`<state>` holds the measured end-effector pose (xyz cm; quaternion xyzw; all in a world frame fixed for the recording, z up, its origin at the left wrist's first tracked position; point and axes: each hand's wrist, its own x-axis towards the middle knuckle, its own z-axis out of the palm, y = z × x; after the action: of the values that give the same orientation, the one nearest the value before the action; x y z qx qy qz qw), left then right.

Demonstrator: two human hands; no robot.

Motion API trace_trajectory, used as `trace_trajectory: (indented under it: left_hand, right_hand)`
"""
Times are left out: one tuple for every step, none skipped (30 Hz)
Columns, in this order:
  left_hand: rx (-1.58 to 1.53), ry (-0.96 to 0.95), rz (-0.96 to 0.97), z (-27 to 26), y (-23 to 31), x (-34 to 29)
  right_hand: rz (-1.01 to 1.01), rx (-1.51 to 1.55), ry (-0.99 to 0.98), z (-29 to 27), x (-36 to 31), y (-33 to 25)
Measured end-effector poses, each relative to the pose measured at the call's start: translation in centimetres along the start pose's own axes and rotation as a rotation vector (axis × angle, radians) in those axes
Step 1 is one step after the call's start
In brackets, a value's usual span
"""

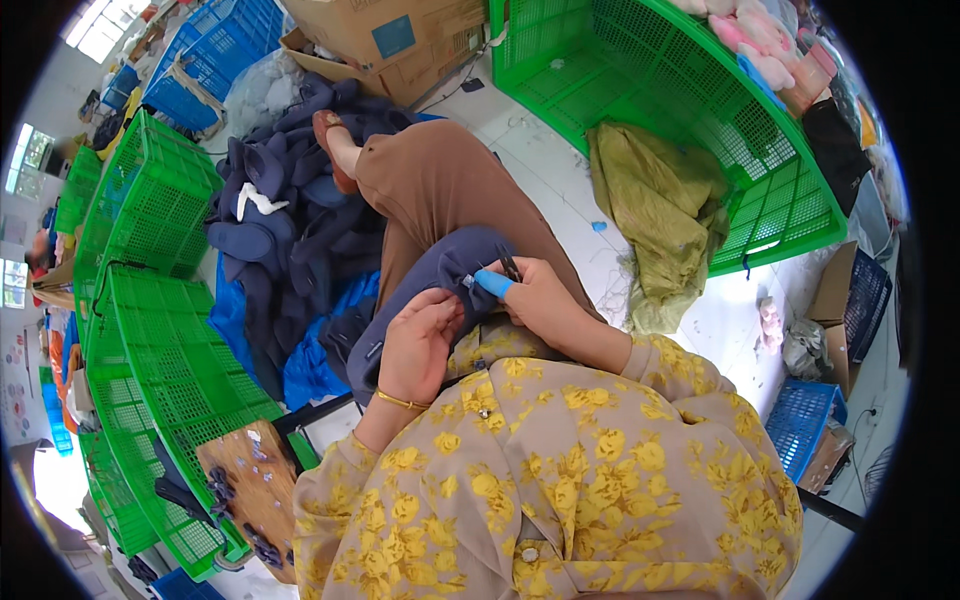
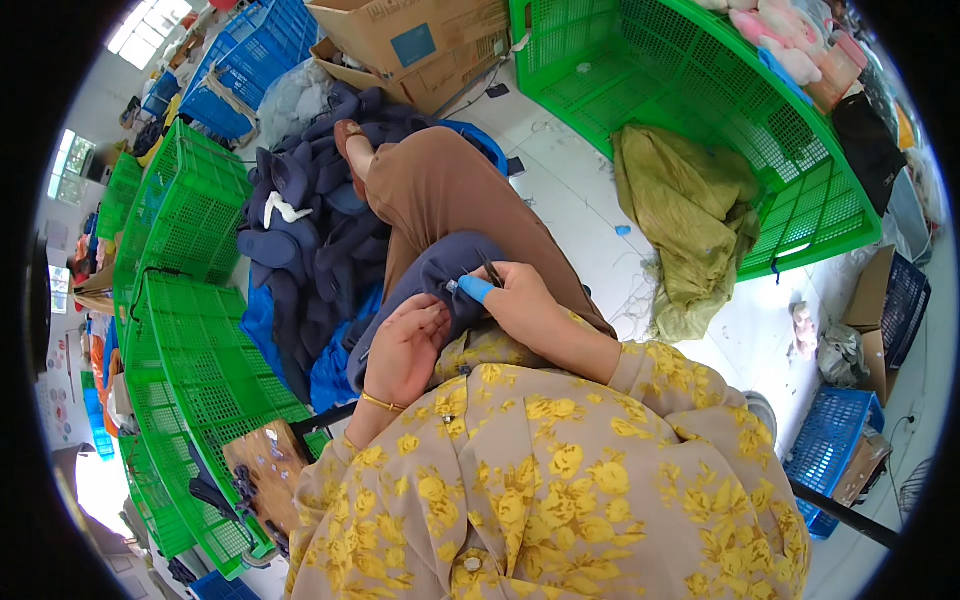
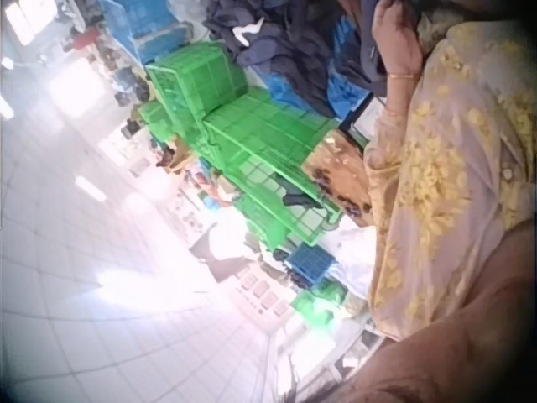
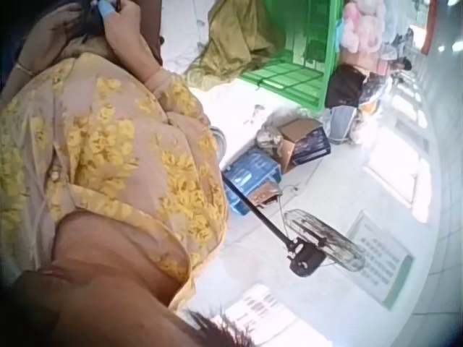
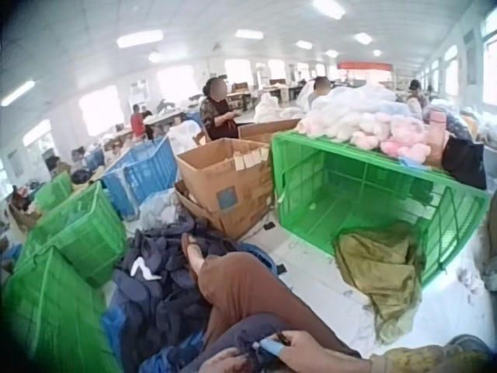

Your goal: The person sits on the floor and uses a small blue tool to trim loose threads and excess fabric from the opening of a dark blue slip-on shoe. The person repeatedly picks up shoes from a nearby pile, trims the edges, and places them back down.

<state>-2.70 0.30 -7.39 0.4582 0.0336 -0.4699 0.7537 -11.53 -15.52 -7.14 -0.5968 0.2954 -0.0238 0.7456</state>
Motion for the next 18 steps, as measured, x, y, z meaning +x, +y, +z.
trace_trajectory:
  left_hand:
    - [0.029,0.025,-0.014,0.3,0.0,-0.1]
    - [0.059,0.047,-0.028,0.8,0.1,0.0]
    - [0.091,0.069,-0.042,1.2,0.1,0.3]
    - [0.124,0.095,-0.051,1.4,0.1,0.7]
    - [0.158,0.125,-0.057,1.4,0.0,1.2]
    - [0.192,0.154,-0.064,1.5,-0.1,1.5]
    - [0.203,0.183,-0.055,1.8,-0.2,1.5]
    - [0.217,0.21,-0.045,2.2,-0.2,1.6]
    - [0.231,0.236,-0.035,2.5,-0.2,1.7]
    - [0.206,0.237,-0.033,2.7,-0.1,1.7]
    - [0.183,0.24,-0.031,2.8,-0.2,1.6]
    - [0.159,0.243,-0.03,2.8,-0.2,1.5]
    - [0.152,0.227,-0.018,2.7,-0.3,1.5]
    - [0.146,0.21,-0.006,2.6,-0.4,1.5]
    - [0.14,0.194,0.005,2.3,-0.4,1.5]
    - [0.116,0.142,-0.023,1.4,-0.5,1.4]
    - [0.094,0.127,-0.02,1.1,-0.5,1.2]
    - [0.071,0.113,-0.018,0.8,-0.5,0.9]
  right_hand:
    - [-0.004,-0.045,0.013,0.1,0.1,0.0]
    - [-0.03,-0.08,0.021,0.0,0.3,0.3]
    - [-0.056,-0.115,0.032,0.0,0.5,0.5]
    - [-0.101,-0.141,0.037,-0.2,1.0,1.5]
    - [-0.147,-0.166,0.038,-0.2,1.3,1.9]
    - [-0.155,-0.189,0.051,-0.3,1.4,2.1]
    - [-0.163,-0.211,0.066,-0.4,1.4,2.0]
    - [-0.173,-0.233,0.083,-0.3,1.4,1.7]
    - [-0.231,-0.253,0.112,-0.1,1.1,1.3]
    - [-0.288,-0.273,0.141,0.2,0.4,0.7]
    - [-0.345,-0.292,0.17,0.5,-0.1,0.0]
    - [-0.372,-0.379,0.167,0.6,-0.3,-0.5]
    - [-0.399,-0.466,0.164,0.6,-0.5,-0.8]
    - [-0.424,-0.552,0.161,0.5,-0.6,-1.0]
    - [-0.385,-0.539,0.144,0.3,-0.6,-0.9]
    - [-0.345,-0.526,0.126,0.0,-0.4,-0.9]
    - [-0.307,-0.513,0.111,-0.2,-0.1,-0.7]
    - [-0.295,-0.475,0.101,-0.5,0.2,-0.4]
